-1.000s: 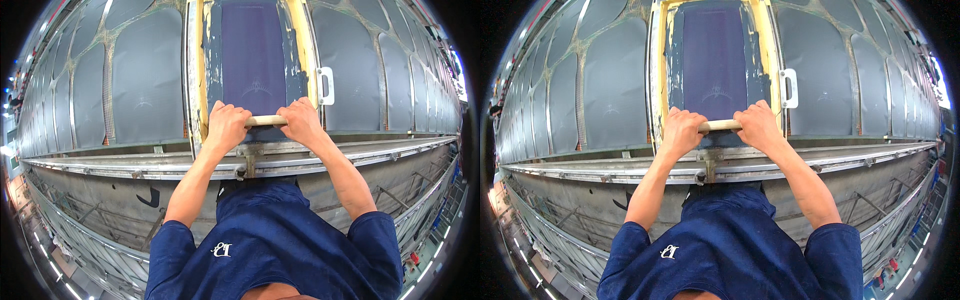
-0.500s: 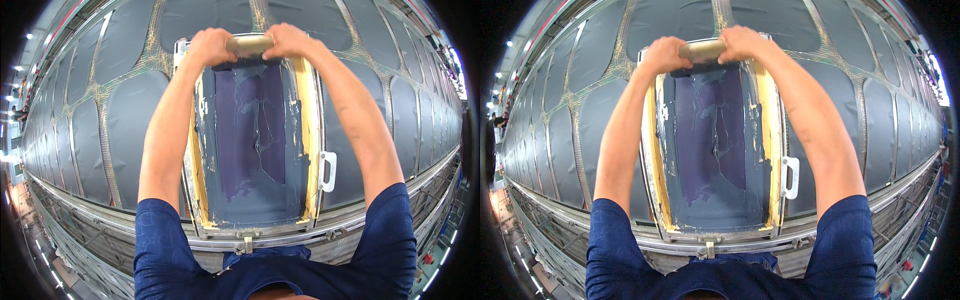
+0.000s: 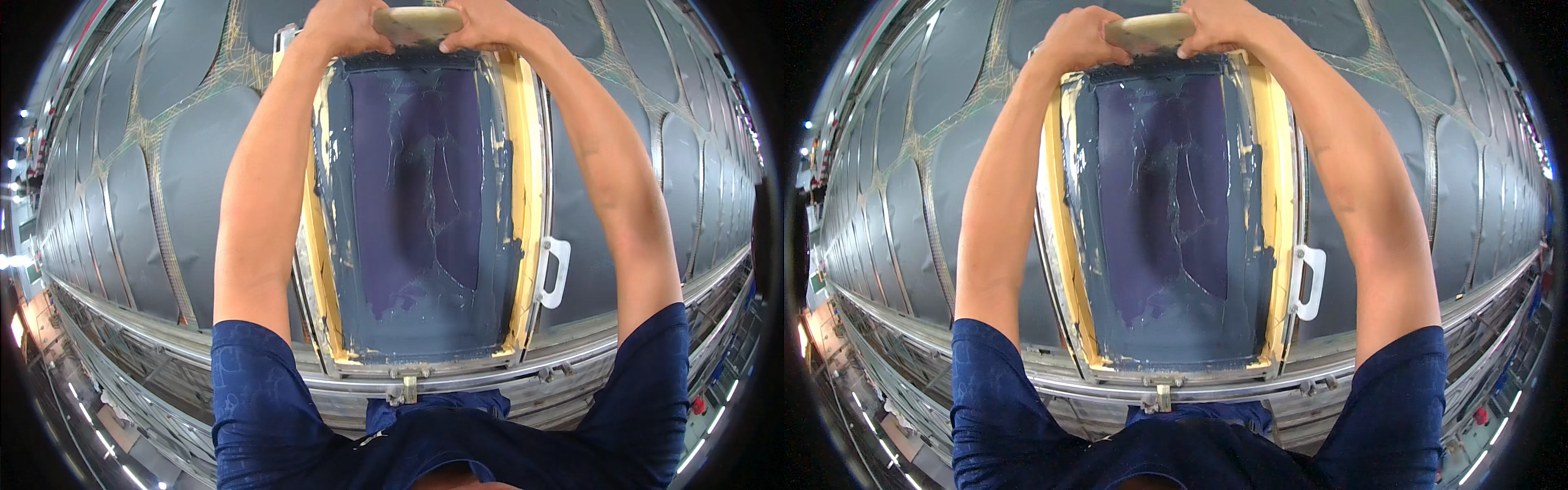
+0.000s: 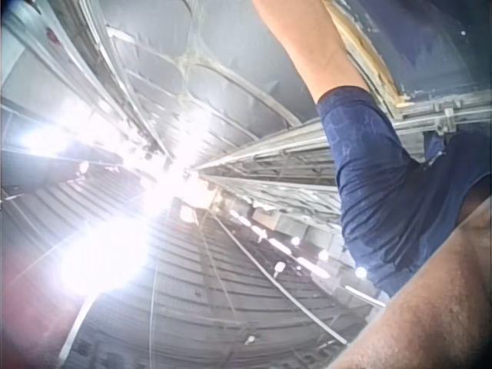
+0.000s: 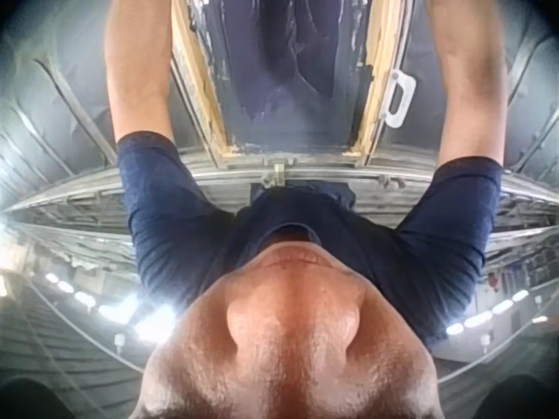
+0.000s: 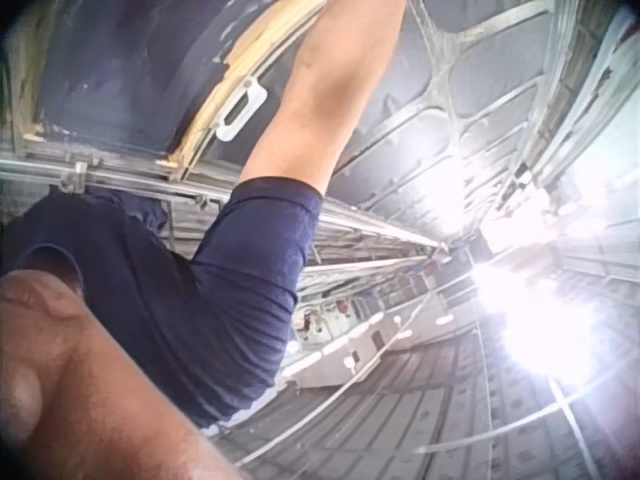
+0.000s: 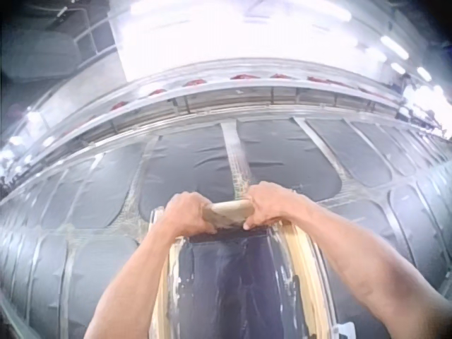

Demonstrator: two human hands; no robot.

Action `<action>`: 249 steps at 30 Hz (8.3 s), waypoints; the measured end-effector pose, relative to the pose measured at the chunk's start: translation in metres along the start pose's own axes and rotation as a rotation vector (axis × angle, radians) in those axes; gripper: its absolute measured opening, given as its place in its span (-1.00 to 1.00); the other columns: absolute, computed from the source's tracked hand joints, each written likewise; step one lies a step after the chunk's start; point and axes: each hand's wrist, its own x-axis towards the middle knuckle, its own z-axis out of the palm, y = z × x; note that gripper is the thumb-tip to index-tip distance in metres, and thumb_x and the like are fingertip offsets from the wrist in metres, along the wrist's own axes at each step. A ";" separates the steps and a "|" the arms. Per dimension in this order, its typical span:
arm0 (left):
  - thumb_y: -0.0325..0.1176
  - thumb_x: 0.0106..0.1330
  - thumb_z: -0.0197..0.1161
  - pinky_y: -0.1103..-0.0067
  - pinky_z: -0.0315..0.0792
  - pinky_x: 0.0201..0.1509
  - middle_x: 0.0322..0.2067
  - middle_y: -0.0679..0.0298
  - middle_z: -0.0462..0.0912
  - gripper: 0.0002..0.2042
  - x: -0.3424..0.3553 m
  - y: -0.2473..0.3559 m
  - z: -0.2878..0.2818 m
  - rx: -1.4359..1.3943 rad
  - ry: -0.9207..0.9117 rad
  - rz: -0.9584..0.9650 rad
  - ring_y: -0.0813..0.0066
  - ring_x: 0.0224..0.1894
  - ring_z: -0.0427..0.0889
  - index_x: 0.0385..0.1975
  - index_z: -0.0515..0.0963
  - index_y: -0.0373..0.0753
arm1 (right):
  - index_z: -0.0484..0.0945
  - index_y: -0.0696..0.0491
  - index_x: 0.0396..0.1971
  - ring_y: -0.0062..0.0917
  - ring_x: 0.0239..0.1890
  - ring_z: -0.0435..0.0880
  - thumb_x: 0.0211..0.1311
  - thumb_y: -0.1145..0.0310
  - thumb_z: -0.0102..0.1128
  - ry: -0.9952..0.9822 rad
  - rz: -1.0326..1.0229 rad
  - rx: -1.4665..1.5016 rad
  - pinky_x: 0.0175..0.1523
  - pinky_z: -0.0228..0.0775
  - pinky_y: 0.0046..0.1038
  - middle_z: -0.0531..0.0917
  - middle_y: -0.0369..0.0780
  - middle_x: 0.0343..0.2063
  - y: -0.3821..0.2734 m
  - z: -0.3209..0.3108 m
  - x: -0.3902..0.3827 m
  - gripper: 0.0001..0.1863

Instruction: The person uses a squeegee to pull ink across a screen printing frame mounted on a large curved surface. They repeatedly lift and reposition the frame to cover different sections of the surface, maintaining consistent pressure and motion throughout.

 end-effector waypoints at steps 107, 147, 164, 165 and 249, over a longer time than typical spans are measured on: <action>-0.21 -0.11 0.61 0.28 0.54 -0.11 -0.48 0.18 0.75 -0.75 -0.434 -0.201 -0.008 -0.065 0.001 -0.102 0.14 -0.33 0.74 -0.40 0.76 -0.04 | 0.72 0.04 -0.38 -0.16 -0.39 0.74 -0.09 0.24 0.56 0.127 -0.109 0.093 -0.19 0.55 -0.19 0.71 -0.06 -0.54 -0.447 0.160 -0.050 -0.72; -0.09 -0.14 0.62 0.27 0.61 -0.04 -0.34 0.15 0.80 -0.55 -0.204 -0.314 -0.056 -0.018 0.003 -0.068 0.09 -0.20 0.78 -0.16 0.77 -0.01 | 0.73 0.11 -0.35 -0.22 -0.43 0.76 -0.13 0.16 0.58 0.041 -0.020 0.091 -0.27 0.57 -0.21 0.73 -0.09 -0.57 -0.329 0.072 0.170 -0.61; -0.35 -0.07 0.51 0.35 0.31 -0.13 -0.59 0.32 0.65 -0.85 -0.584 -0.128 0.036 -0.111 0.220 0.064 0.30 -0.43 0.65 -0.59 0.62 -0.08 | 0.69 -0.03 -0.35 -0.25 -0.28 0.71 0.04 0.08 0.50 -0.001 -0.075 0.019 0.02 0.36 -0.25 0.72 -0.20 -0.49 -0.517 0.215 -0.192 -0.69; -0.39 -0.05 0.49 0.39 0.27 -0.11 -0.57 0.36 0.62 -0.87 -0.592 -0.124 0.038 -0.095 0.239 0.029 0.34 -0.40 0.60 -0.59 0.62 -0.08 | 0.72 -0.01 -0.30 -0.24 -0.23 0.71 0.06 0.01 0.50 0.017 -0.101 0.135 0.03 0.38 -0.24 0.72 -0.18 -0.45 -0.520 0.207 -0.196 -0.63; -0.06 -0.07 0.63 0.24 0.58 -0.05 -0.32 0.10 0.78 -0.56 -0.393 -0.536 -0.092 -0.010 -0.018 -0.082 0.05 -0.18 0.76 -0.15 0.77 -0.05 | 0.74 0.10 -0.42 -0.14 -0.39 0.75 -0.13 0.10 0.62 0.120 -0.057 0.045 -0.20 0.57 -0.18 0.71 -0.05 -0.59 -0.601 0.144 0.264 -0.60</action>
